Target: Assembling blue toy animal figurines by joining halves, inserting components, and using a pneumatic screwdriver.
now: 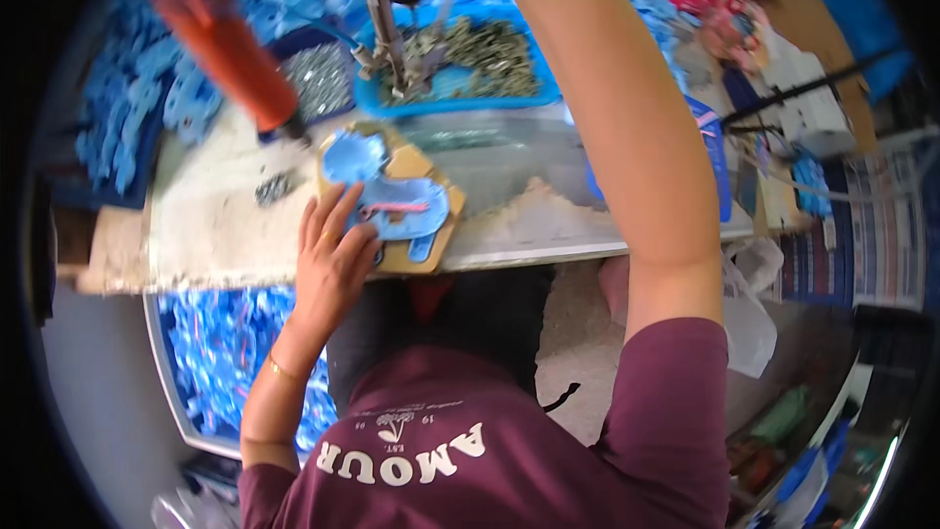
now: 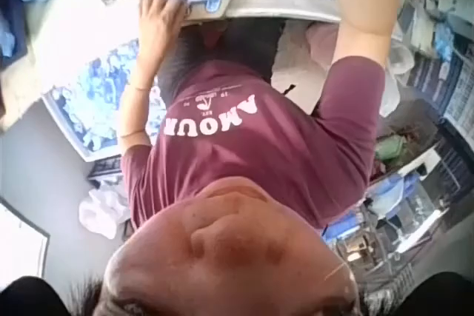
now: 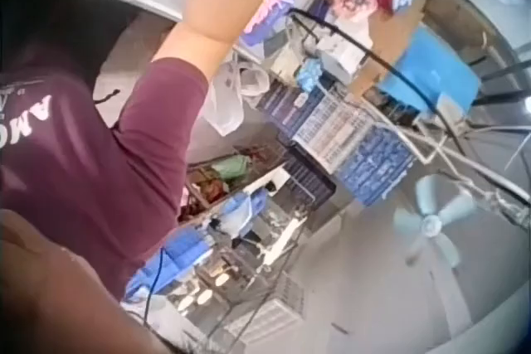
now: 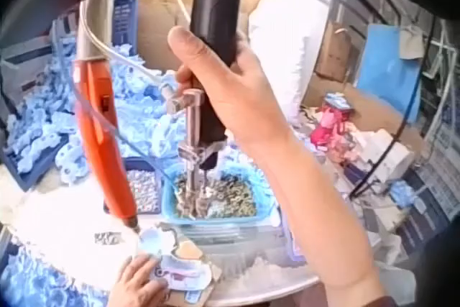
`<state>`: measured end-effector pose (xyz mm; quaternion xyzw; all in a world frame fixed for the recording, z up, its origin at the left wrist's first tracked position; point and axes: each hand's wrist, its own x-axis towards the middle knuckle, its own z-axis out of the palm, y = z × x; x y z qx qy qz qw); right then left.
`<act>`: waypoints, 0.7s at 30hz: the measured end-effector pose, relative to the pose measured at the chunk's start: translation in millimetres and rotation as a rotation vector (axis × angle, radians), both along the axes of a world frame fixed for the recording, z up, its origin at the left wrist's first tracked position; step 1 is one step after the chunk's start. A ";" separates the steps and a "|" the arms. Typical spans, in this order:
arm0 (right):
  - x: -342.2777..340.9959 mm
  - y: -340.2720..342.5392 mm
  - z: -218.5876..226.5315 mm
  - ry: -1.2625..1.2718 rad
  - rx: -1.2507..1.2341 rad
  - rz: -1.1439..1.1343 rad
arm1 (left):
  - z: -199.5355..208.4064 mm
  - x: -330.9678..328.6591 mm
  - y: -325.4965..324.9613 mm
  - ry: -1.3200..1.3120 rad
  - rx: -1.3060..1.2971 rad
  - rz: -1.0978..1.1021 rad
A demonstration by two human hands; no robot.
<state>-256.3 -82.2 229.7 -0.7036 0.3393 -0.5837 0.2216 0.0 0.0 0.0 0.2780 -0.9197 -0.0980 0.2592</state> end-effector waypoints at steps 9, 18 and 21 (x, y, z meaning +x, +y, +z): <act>-245.1 -14.4 -84.8 0.449 0.477 -0.707 | 124.6 108.6 0.7 0.023 0.644 -0.048; -288.5 12.7 -203.5 1.170 0.171 -0.936 | 121.5 187.2 26.5 -0.592 0.377 0.564; -287.5 21.6 -193.6 1.151 0.089 -0.958 | 119.7 140.3 15.8 -0.435 0.371 0.496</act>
